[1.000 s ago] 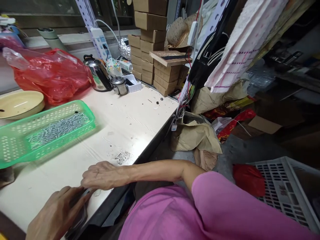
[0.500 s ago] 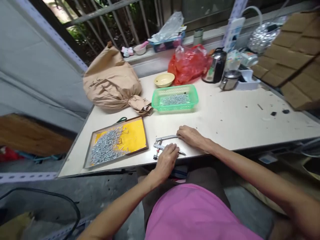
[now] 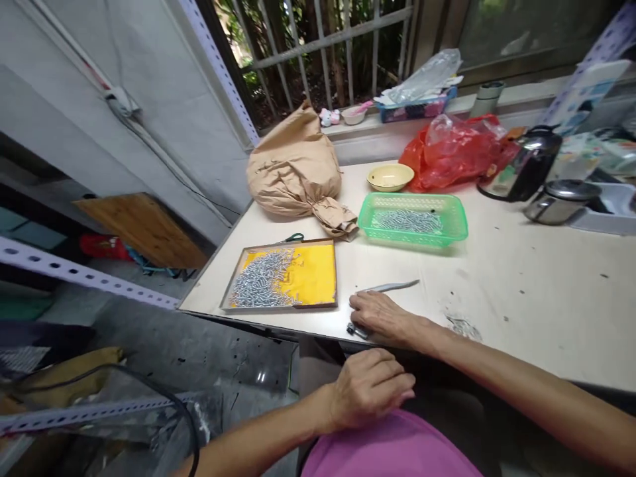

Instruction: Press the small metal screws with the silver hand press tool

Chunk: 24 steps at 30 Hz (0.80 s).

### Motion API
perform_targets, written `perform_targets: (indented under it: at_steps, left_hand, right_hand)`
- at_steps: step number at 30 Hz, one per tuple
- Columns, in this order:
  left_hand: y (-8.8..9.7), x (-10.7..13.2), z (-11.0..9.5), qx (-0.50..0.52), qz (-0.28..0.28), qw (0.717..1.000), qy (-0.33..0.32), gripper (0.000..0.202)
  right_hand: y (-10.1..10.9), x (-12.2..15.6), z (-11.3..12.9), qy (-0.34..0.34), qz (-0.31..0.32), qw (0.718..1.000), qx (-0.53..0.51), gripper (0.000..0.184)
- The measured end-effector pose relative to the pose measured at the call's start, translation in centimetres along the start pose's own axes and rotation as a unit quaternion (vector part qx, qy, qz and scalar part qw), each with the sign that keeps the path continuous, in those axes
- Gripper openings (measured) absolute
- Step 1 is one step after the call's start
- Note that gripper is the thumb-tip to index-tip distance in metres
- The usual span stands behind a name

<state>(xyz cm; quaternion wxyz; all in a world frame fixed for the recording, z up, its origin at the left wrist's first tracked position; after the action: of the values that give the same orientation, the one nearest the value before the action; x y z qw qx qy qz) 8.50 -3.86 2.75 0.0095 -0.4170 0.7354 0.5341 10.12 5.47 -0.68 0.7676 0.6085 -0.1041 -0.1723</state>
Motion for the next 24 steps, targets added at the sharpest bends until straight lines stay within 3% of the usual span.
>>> perform_targets:
  at_steps: [1,3,5,7,10,12,14,16,19,21,24]
  left_hand:
    - [1.7,0.1,1.1,-0.024,-0.025,0.999,0.024,0.015]
    - [5.6,0.2,5.0,-0.097,-0.072,0.986,0.116,0.015]
    - [9.6,0.6,10.6,-0.185,-0.107,0.948,0.236,0.018]
    - [12.4,0.9,16.0,-0.248,-0.1,0.909,0.32,0.02]
    - [14.0,1.2,22.8,-0.298,-0.049,0.863,0.404,0.022]
    - [14.0,1.3,25.7,-0.318,-0.021,0.842,0.435,0.023]
    - [13.6,1.4,27.4,-0.332,0.003,0.827,0.455,0.023]
    - [13.1,1.4,28.4,-0.342,0.021,0.816,0.466,0.023]
    - [12.6,1.4,29.8,-0.35,0.038,0.799,0.488,0.022]
    - [12.5,1.3,30.8,-0.351,0.043,0.786,0.507,0.023]
    - [12.5,0.9,31.9,-0.346,0.045,0.775,0.526,0.025]
  right_hand:
    - [-0.4,-0.2,0.1,0.004,-0.005,1.0,-0.009,0.012]
    - [-0.9,-0.3,0.0,0.003,-0.039,0.999,-0.035,0.013]
    - [-0.4,-0.3,-0.2,0.0,-0.104,0.991,-0.085,0.019]
    - [1.2,-0.1,-1.1,-0.017,-0.192,0.97,-0.149,0.023]
    - [5.8,1.4,-4.3,-0.078,-0.36,0.918,-0.147,0.022]
    - [9.4,3.2,-7.0,-0.129,-0.454,0.878,-0.078,0.019]
    - [12.1,4.8,-10.1,-0.179,-0.498,0.849,-0.011,0.017]
    - [13.2,5.7,-13.4,-0.221,-0.481,0.848,0.032,0.019]
    - [11.8,6.2,-16.6,-0.27,-0.392,0.876,0.079,0.028]
    - [9.6,6.3,-16.6,-0.272,-0.345,0.895,0.083,0.035]
    - [6.1,6.0,-13.8,-0.245,-0.299,0.922,0.028,0.034]
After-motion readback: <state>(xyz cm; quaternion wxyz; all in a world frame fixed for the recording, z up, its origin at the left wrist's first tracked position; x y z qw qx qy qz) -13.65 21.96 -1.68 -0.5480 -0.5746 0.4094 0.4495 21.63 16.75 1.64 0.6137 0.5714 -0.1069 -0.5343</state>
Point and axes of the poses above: each hand's wrist, its own x-axis away from the middle knuckle, its own y-axis out of the back of the hand, z = x × y, the point moved 8 cm from there along -x, towards the middle knuckle, and after that the axes turned 11 degrees about y, right-handed, at the moved point
